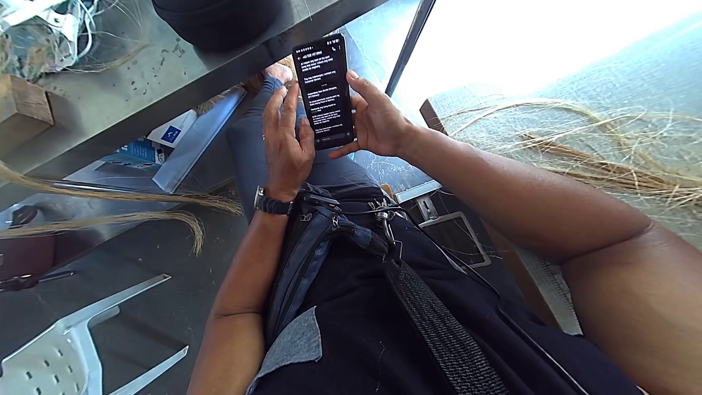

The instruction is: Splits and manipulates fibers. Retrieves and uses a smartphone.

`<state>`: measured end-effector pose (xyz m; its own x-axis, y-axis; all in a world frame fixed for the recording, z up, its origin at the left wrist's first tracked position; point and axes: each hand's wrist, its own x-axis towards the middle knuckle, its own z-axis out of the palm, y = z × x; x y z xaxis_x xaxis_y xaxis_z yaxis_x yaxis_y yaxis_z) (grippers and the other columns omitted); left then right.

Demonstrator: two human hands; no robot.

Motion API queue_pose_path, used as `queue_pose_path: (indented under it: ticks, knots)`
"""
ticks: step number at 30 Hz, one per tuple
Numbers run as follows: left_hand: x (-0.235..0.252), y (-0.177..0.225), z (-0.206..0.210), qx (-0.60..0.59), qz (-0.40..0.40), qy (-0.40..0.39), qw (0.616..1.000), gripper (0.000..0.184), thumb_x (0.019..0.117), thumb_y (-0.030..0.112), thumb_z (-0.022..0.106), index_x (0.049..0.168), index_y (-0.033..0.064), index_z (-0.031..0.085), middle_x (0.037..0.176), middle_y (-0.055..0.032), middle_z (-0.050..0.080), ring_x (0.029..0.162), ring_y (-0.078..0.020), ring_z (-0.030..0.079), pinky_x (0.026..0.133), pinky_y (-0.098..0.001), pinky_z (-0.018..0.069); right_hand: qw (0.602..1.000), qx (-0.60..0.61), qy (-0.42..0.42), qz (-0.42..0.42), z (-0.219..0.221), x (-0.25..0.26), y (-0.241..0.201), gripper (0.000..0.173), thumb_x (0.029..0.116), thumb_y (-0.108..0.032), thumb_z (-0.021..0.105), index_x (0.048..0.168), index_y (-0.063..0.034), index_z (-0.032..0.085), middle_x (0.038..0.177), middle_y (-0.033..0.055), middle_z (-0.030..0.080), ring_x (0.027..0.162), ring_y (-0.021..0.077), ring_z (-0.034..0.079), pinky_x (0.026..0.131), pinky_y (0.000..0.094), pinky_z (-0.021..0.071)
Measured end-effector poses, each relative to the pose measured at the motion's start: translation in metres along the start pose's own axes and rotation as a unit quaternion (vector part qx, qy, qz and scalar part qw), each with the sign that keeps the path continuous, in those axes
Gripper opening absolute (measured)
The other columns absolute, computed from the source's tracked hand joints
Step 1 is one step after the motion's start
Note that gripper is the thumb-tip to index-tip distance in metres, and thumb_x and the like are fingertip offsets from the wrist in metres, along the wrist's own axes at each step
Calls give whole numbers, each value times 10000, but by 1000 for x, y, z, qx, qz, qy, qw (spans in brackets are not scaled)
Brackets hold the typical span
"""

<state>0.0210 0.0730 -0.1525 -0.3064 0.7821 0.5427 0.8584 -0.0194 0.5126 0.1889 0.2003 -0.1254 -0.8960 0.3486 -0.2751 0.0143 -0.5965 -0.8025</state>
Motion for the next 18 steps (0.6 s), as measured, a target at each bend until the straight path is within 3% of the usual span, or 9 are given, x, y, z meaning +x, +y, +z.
queue_pose_path:
  ticks: [5, 18]
  knots:
    - [0, 1, 0, 3, 1, 0, 1000, 516, 1016, 154, 505, 1525, 72, 485, 1540, -179, 464, 1455, -264, 418, 1193, -404, 374, 1000, 1, -4, 4, -1, 1, 0, 716, 1051, -680, 193, 1510, -183, 431, 1387, 156, 608, 1196, 361, 652, 864, 596, 593]
    - [1, 0, 0, -3, 8, 1, 1000, 510, 1010, 132, 513, 1517, 84, 500, 1528, -169, 478, 1443, -254, 432, 1185, -399, 387, 999, 8, 38, 26, 2, 1, -1, 642, 1064, -641, 288, 1484, -188, 462, 1340, 152, 636, 1155, 354, 673, 845, 589, 599]
